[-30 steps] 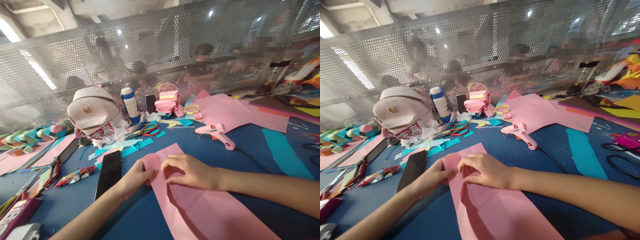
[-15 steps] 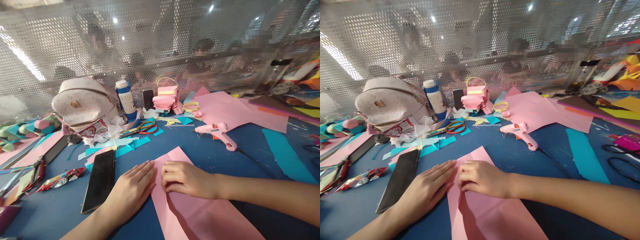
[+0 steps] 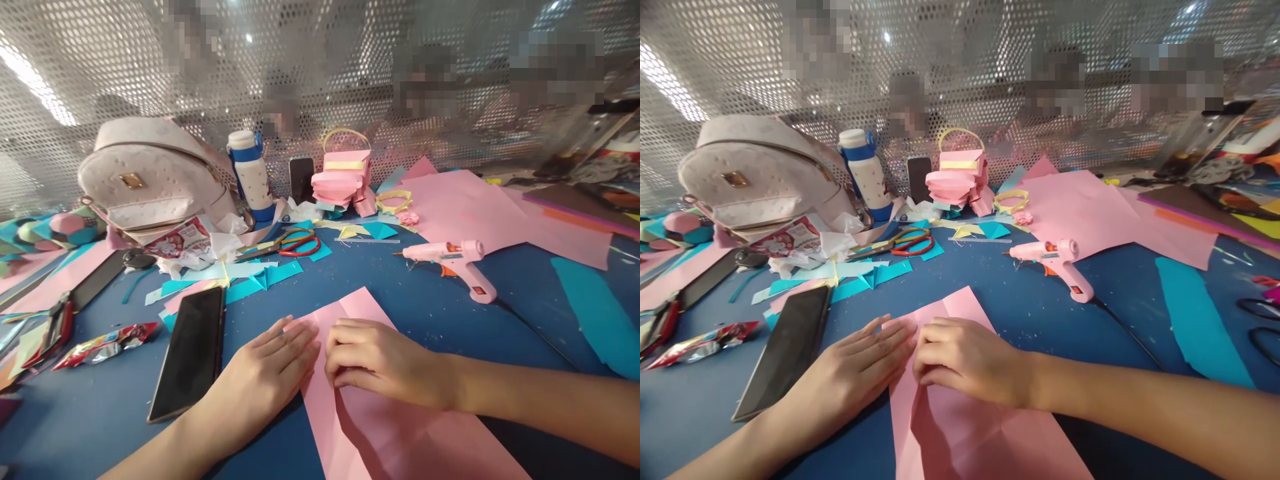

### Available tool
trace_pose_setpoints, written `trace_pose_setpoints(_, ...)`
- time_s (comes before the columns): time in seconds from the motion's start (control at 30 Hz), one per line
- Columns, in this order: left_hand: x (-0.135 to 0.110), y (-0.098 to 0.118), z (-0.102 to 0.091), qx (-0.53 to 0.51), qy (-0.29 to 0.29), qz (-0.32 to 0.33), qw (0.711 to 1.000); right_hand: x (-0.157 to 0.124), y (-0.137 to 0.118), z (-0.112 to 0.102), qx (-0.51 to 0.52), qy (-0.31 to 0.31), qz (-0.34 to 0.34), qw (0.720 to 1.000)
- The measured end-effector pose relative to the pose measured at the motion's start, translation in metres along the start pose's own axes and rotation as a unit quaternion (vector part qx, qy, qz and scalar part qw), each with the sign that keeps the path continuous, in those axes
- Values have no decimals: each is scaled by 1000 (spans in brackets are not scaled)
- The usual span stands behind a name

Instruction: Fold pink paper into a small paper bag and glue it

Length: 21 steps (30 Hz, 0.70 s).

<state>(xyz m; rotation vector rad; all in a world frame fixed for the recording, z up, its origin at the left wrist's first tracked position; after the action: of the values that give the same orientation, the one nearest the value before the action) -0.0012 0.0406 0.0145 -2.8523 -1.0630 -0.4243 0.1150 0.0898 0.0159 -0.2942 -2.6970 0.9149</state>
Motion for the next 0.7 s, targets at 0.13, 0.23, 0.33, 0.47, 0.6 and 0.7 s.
trace_pose_setpoints(0.13,-1,1,2,-77,-27,-2,997,0,-1,0,-8,7,-5,1000)
trace_pose_setpoints(0.23,1,-2,3,-128,-44,-31,990,0,-1,1,-9,9,3,1000)
trace_pose_setpoints(0.33,2,-2,0,-167,-28,-31,985,0,0,0,-1,13,31,999)
trace_pose_setpoints(0.47,-2,5,-7,-184,-4,22,983,-2,5,-1,20,23,73,997)
trace_pose_setpoints(0.6,-2,7,-8,-196,-30,8,980,-4,0,-2,-10,26,35,999)
trace_pose_setpoints(0.7,0,6,-8,-194,-48,-10,980,-6,-3,-4,-52,25,-5,998)
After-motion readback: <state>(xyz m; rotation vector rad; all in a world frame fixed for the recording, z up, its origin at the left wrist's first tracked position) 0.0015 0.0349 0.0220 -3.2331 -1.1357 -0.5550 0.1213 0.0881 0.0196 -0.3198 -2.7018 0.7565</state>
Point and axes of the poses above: each hand's wrist, its own x-axis towards the middle knuckle, its own z-axis out of the palm, y = z × x, the point moved 7 cm from there along x, towards the middle knuckle, and after that the axes turned 1 degree about -y, right-handed, at the moved point
